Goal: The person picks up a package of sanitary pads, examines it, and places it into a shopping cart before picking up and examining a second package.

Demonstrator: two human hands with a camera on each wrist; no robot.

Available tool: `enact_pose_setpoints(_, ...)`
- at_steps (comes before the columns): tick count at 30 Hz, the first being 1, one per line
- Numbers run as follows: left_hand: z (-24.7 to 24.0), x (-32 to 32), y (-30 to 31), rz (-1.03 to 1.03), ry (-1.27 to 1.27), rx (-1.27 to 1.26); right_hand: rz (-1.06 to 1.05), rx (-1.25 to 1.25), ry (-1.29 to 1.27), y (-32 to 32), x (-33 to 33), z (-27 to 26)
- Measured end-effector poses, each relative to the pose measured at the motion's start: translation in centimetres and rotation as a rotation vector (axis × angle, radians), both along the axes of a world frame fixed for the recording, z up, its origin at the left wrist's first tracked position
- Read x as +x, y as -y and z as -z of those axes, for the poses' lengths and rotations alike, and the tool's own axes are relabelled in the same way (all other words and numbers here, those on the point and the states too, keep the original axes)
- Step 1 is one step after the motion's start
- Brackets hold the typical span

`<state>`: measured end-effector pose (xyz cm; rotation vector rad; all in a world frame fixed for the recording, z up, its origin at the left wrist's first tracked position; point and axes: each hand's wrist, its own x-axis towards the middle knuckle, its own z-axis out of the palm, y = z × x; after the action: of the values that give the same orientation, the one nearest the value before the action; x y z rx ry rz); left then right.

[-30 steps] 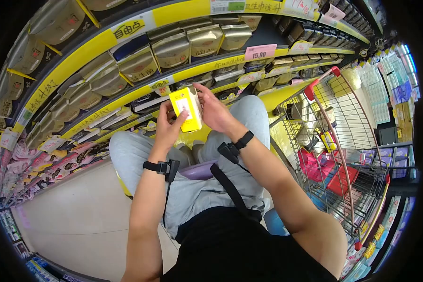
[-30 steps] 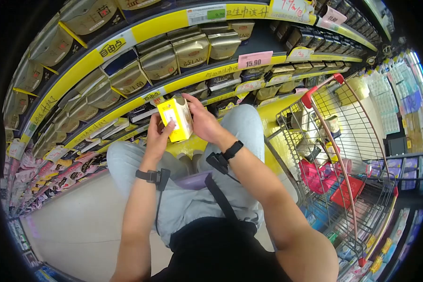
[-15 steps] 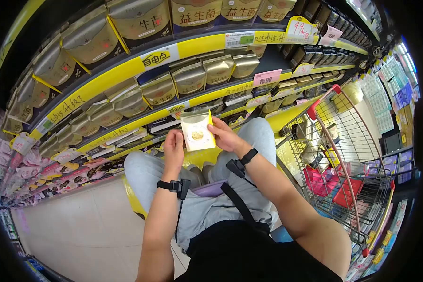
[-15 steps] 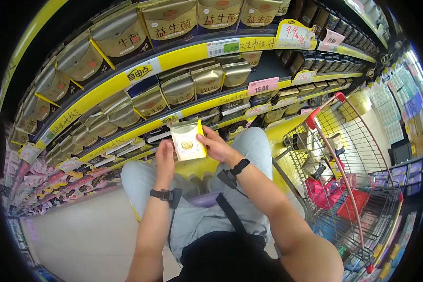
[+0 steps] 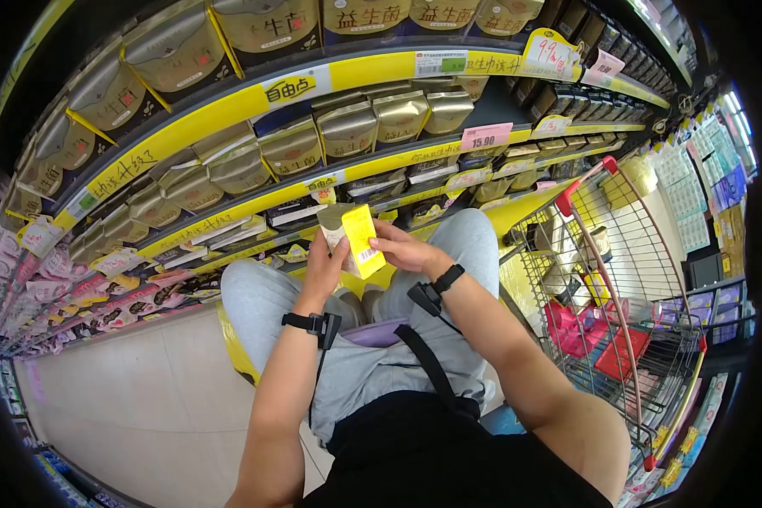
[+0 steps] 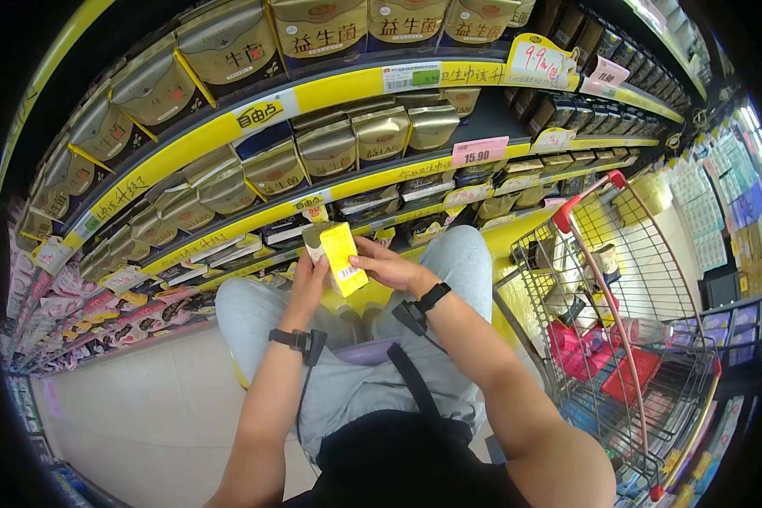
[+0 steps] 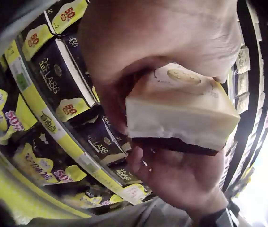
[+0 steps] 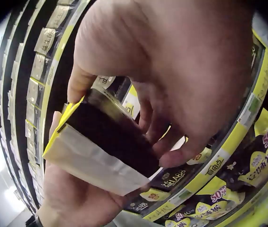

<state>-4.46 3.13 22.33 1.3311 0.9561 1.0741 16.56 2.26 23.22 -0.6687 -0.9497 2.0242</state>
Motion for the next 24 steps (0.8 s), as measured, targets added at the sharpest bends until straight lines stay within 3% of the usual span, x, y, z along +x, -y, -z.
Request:
enact_pose_setpoints(6, 0.6, 0.2, 0.3, -0.021, 0.015, -0.004, 0.074, 0.062, 0.112, -0.7, 0.3, 1.8)
enact_pose_setpoints(17, -0.4, 0.6, 0.6, 0.009, -0.004, -0.057, 0.230, 0.130, 0.305, -0.8, 0.4, 0.3)
enact_pose_setpoints(24, 0.1, 1.0, 0.2, 0.024, 0.018, -0.074, 0.304, 0.147, 0.265, -1.1, 0.4, 0.8)
